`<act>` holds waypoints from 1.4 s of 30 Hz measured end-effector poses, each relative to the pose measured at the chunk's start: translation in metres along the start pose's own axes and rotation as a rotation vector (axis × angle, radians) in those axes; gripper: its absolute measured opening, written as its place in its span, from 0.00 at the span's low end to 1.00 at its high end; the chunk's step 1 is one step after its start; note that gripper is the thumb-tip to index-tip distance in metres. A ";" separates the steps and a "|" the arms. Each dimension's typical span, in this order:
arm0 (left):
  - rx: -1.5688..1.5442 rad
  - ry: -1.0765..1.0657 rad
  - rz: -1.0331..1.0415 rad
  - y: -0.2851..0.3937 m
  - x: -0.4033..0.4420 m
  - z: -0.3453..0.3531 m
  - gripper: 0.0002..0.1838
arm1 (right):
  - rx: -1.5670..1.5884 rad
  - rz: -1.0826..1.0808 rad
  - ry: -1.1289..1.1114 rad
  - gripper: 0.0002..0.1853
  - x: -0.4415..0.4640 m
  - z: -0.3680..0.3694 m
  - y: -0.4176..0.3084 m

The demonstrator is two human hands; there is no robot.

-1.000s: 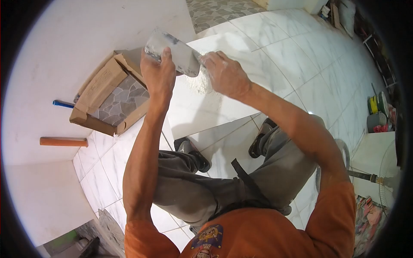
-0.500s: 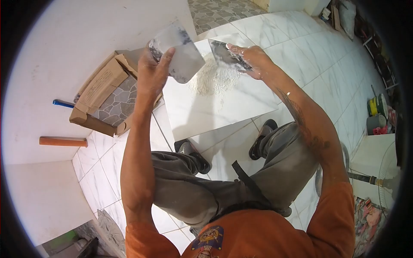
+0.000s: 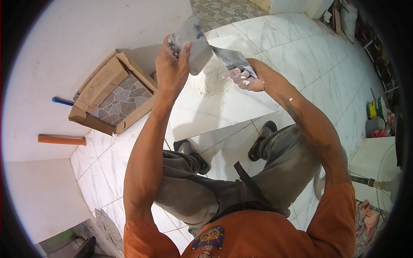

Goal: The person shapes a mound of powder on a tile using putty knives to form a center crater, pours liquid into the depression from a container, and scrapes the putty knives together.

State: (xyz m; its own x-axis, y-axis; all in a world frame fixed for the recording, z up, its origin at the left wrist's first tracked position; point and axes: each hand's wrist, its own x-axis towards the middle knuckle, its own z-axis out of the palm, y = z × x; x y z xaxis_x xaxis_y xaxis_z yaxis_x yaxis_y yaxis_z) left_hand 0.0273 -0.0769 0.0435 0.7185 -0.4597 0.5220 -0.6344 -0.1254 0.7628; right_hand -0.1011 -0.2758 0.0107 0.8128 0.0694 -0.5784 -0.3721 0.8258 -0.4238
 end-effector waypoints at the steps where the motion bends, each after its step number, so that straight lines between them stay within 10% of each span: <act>1: 0.072 0.037 0.007 0.000 0.000 -0.001 0.22 | 0.002 0.008 -0.027 0.20 -0.004 -0.001 0.000; 12: 0.079 -0.114 -0.038 -0.001 0.000 -0.020 0.24 | 0.039 -0.059 -0.189 0.28 -0.016 -0.035 -0.022; 15: 0.093 -0.094 -0.019 -0.007 0.000 -0.029 0.25 | -0.799 -0.528 0.333 0.28 -0.042 0.019 -0.007; 19: 0.262 -0.062 -0.039 -0.028 0.006 -0.046 0.26 | -1.550 -0.532 0.685 0.29 -0.050 0.016 -0.023; 26: 0.445 -0.129 -0.154 -0.035 0.006 -0.066 0.33 | -2.361 -0.471 0.444 0.21 -0.022 0.012 -0.019; 42: 0.425 -0.129 -0.100 -0.034 0.000 -0.064 0.30 | -2.773 -0.395 0.262 0.26 0.054 0.055 -0.015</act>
State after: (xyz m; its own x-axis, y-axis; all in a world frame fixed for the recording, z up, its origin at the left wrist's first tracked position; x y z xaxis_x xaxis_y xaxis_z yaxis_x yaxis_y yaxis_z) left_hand 0.0674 -0.0162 0.0422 0.7579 -0.5296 0.3809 -0.6437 -0.5124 0.5684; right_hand -0.0271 -0.2536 0.0245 0.9586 0.0144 -0.2844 0.0833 -0.9692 0.2317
